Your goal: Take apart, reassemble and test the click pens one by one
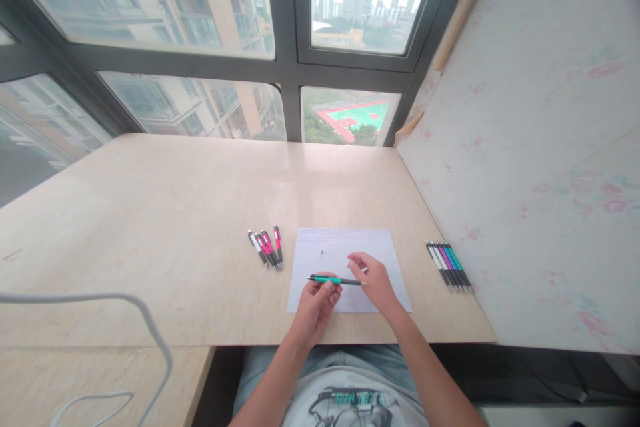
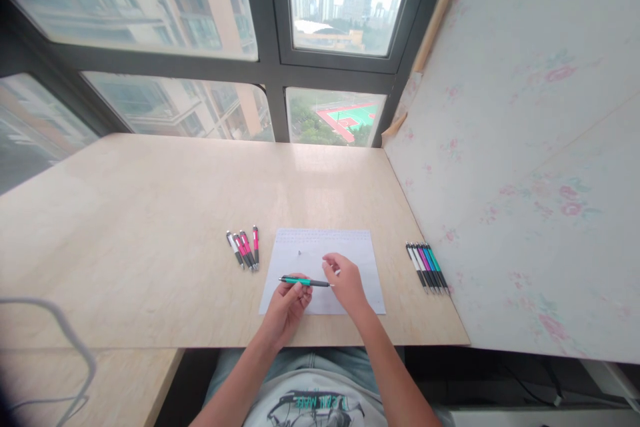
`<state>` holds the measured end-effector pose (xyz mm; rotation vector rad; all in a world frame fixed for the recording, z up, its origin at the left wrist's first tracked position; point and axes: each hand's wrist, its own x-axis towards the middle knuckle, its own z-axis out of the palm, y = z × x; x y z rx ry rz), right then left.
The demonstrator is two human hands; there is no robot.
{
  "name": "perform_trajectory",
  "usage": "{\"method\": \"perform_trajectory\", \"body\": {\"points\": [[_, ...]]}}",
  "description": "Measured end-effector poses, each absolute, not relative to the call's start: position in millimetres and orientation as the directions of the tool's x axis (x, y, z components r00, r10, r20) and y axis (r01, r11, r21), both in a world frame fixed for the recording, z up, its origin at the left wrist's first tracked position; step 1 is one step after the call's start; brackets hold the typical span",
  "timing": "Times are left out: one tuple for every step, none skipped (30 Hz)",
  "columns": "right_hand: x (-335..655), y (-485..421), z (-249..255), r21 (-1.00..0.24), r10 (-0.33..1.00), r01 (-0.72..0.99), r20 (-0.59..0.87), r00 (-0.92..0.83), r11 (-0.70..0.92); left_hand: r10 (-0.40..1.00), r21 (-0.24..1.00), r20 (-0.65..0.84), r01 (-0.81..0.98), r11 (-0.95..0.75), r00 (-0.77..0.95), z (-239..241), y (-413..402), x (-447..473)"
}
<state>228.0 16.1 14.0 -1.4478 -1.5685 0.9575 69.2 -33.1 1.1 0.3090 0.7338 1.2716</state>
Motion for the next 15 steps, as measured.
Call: {"method": "perform_trajectory", "body": {"points": [[220.0, 24.7, 11.2, -0.868, 0.992, 0.484, 0.079, -0.096, 0.116, 0.938, 0.587, -0.327, -0.754, 0.294, 0.111, 0.6, -32.9, 69.0], [211.4, 33.0, 9.5, -0.816, 0.984, 0.554, 0.096, -0.149, 0.163, 0.938, 0.58, -0.329, -0.759, 0.295, 0.113, -0.1, -32.5, 68.8], [202.7, 40.7, 8.8, -0.753, 0.976, 0.625, 0.109, -0.188, 0.205, 0.936, 0.573, -0.332, -0.763, 0.298, 0.116, -0.7, -32.2, 68.6], [194.3, 47.7, 8.9, -0.685, 0.968, 0.687, 0.119, -0.223, 0.243, 0.936, 0.567, -0.333, -0.768, 0.297, 0.116, -1.2, -31.8, 68.5], [186.6, 53.8, 9.4, -0.613, 0.956, 0.737, 0.123, -0.265, 0.283, 0.935, 0.564, -0.335, -0.771, 0.297, 0.115, -1.6, -31.5, 68.4], [179.7, 58.9, 10.1, -0.552, 0.945, 0.77, 0.12, -0.306, 0.319, 0.935, 0.563, -0.336, -0.772, 0.296, 0.113, -1.9, -31.3, 68.4], [174.0, 62.9, 10.7, -0.509, 0.934, 0.788, 0.115, -0.338, 0.348, 0.935, 0.563, -0.336, -0.771, 0.298, 0.115, -2.1, -31.1, 68.4], [169.5, 65.9, 11.2, -0.483, 0.925, 0.794, 0.109, -0.364, 0.369, 0.934, 0.563, -0.337, -0.771, 0.298, 0.115, -2.3, -31.0, 68.4], [166.3, 67.9, 11.3, -0.474, 0.919, 0.793, 0.105, -0.381, 0.383, 0.934, 0.563, -0.338, -0.77, 0.299, 0.116, -2.7, -30.9, 68.4], [164.4, 68.9, 11.1, -0.477, 0.916, 0.788, 0.104, -0.388, 0.389, 0.933, 0.563, -0.339, -0.77, 0.301, 0.118, -3.3, -30.8, 68.3], [163.6, 68.9, 10.8, -0.484, 0.915, 0.784, 0.106, -0.389, 0.389, 0.933, 0.563, -0.34, -0.769, 0.303, 0.119, -4.1, -30.6, 68.2], [164.1, 68.1, 10.3, -0.492, 0.916, 0.78, 0.107, -0.386, 0.386, 0.932, 0.563, -0.343, -0.767, 0.307, 0.121, -4.9, -30.3, 68.0], [165.8, 66.4, 9.9, -0.504, 0.919, 0.776, 0.108, -0.38, 0.38, 0.93, 0.563, -0.346, -0.766, 0.311, 0.123, -5.7, -29.9, 67.9], [168.5, 63.8, 9.6, -0.519, 0.922, 0.77, 0.111, -0.37, 0.371, 0.928, 0.562, -0.351, -0.765, 0.314, 0.123, -6.3, -29.6, 67.8], [172.3, 60.3, 9.4, -0.537, 0.926, 0.762, 0.114, -0.36, 0.363, 0.927, 0.562, -0.356, -0.765, 0.316, 0.122, -6.5, -29.3, 67.7]]}}
